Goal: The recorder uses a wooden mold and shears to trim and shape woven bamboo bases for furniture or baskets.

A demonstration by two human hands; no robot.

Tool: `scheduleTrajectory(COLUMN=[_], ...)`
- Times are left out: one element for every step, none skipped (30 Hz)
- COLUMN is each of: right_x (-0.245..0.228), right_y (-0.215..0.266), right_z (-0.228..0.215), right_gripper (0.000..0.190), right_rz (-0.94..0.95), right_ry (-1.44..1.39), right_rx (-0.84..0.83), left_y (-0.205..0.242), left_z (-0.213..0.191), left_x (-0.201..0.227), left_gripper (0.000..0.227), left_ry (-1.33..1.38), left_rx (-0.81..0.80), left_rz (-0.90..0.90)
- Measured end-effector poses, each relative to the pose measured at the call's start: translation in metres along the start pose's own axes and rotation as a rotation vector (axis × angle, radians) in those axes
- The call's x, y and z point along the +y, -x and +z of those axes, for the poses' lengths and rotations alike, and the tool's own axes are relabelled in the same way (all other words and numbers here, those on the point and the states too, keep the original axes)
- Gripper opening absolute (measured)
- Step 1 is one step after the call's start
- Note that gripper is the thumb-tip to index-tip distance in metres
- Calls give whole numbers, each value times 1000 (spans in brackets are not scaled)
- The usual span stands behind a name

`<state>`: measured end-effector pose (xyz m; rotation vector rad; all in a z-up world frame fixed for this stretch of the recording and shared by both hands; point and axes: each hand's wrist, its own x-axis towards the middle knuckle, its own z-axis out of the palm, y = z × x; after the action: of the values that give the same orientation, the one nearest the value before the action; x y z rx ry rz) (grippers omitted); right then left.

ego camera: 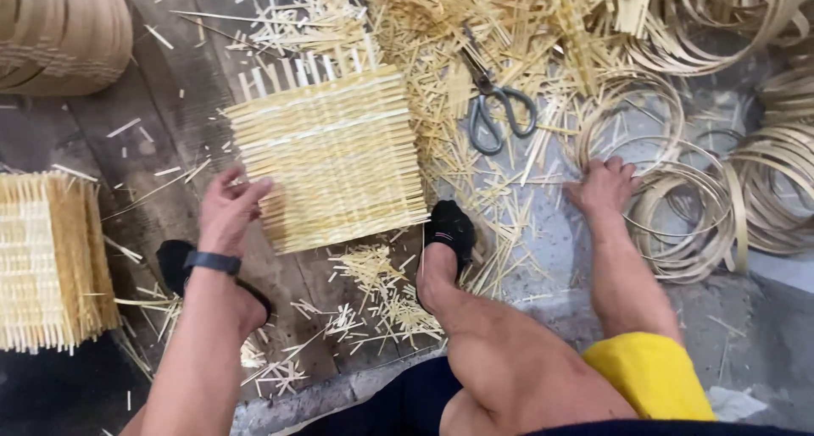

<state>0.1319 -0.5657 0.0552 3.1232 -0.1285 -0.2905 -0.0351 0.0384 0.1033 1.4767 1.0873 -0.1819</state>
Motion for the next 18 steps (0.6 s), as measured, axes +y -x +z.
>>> scheduleTrajectory(right_x=[19,37,54,56,58,60,47,34,22,17,8,0,-13,-26,-39,-65,-90,-116], right_y=[2,5,7,8,11,15,17,20,27,30,30,32,35,40,45,52,63,76], right_z=[6,11,16,7,0,-8,-38,-68,-99,-122,-145,-167,-189,-211,-232,-251,-269,-286], right_gripper=[48,31,16,16,13,14,14,11,7,7,5,4,4,3,4,4,3,7], right_rz=[2,-127,-259,-261,-305,-350,-347,-407,-467,-465,-440,-413,-423,-461,-504,-521,-704,-886], right_ry=[2,97,190,190,100,10,10,95,185,189,223,257,255,71,-115,-119,-204,-290], right_rx=[3,54,106,110,89,69,83,150,208,214,186,159,179,254,321,334,291,245], left_y=[-6,-11,-16,-7,2,11,12,13,18,34,49,66,75,84,94,97,104,110], left_z=[-6,-13,-21,-21,-24,-26,-29,-33,-38,-23,-9,3,17,30,42,58,73,86], left_x=[-8,-17,-25,-13,2,16,16,15,12,33,54,74,85,97,107,119,127,134], left_gripper=[78,77,76,76,71,65,65,62,58,58,50,42,42,37,34,34,39,46], left_ry=[2,51,101,105,103,102,109,-36,-186,-180,-167,-155,-144,-126,-110,-102,-66,-28], left_rx=[-3,56,118,118,200,282,278,324,364,363,314,265,280,153,29,46,-59,-165], left_rz=[2,61,121,124,163,202,214,474,725,730,760,791,803,784,761,770,667,566])
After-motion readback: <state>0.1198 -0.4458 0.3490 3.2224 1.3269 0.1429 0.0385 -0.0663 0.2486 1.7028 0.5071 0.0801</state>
